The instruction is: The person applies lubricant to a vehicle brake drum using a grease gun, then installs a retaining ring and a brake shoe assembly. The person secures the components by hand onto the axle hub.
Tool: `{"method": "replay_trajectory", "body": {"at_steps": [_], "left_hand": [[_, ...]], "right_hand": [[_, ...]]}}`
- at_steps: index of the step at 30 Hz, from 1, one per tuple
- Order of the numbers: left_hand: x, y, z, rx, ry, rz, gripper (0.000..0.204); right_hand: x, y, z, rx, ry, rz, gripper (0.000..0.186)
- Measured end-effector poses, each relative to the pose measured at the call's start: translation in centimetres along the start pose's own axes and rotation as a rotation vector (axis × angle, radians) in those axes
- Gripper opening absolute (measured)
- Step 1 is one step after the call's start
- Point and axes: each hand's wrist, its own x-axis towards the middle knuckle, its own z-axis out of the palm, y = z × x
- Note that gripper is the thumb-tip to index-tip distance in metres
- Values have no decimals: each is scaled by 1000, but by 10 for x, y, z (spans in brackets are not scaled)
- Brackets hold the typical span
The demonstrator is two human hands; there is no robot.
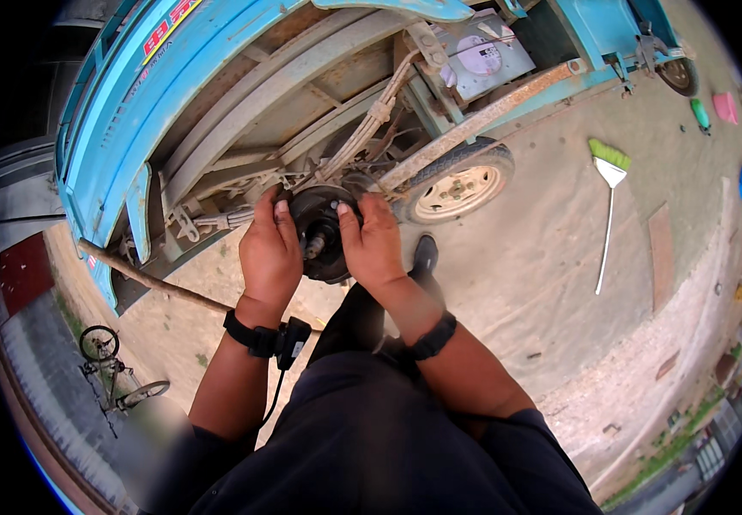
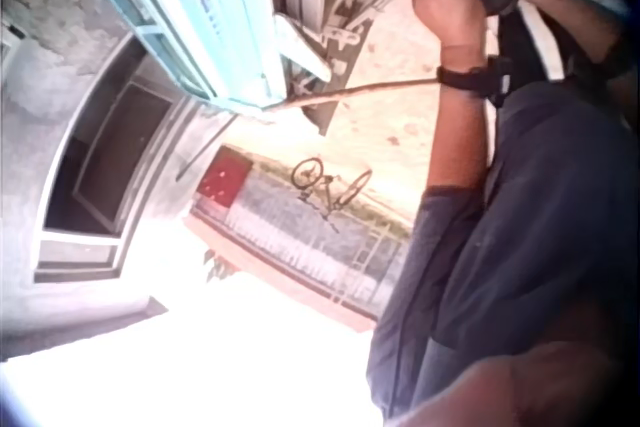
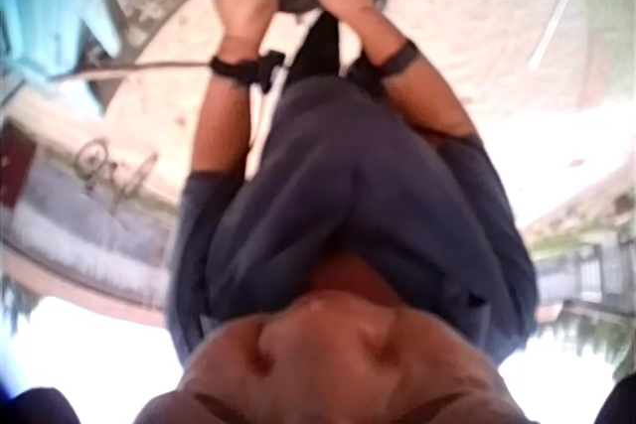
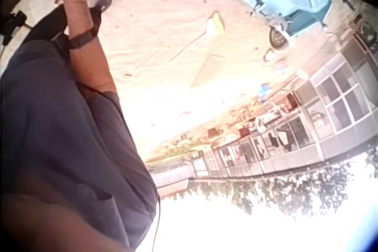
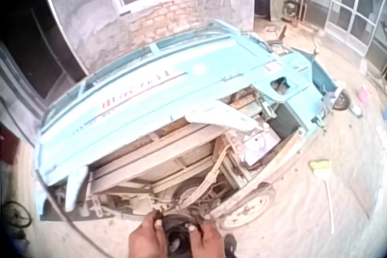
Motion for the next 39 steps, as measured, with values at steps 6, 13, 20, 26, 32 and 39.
{"method": "replay_trajectory", "body": {"at_steps": [6, 13, 20, 26, 32, 39], "left_hand": [[6, -8, 0, 8, -6, -77, 35], [9, -18, 2, -46, -29, -131, 37], [9, -20, 6, -103, -14, -147, 37], [12, -27, 10, -130, 5, -154, 37], [13, -36, 17, -206, 7, -193, 36], [14, -40, 22, -237, 5, -209, 35]], "right_hand": [[-1, -2, -3, -29, -20, -5, 19], [0, 3, -1, -19, -9, -60, 20], [0, 7, -1, -5, -5, -75, 20], [0, 6, -1, -15, -4, -78, 21], [1, 8, -1, -71, 5, -113, 22], [-2, 11, -4, -96, -32, -95, 26]]}}
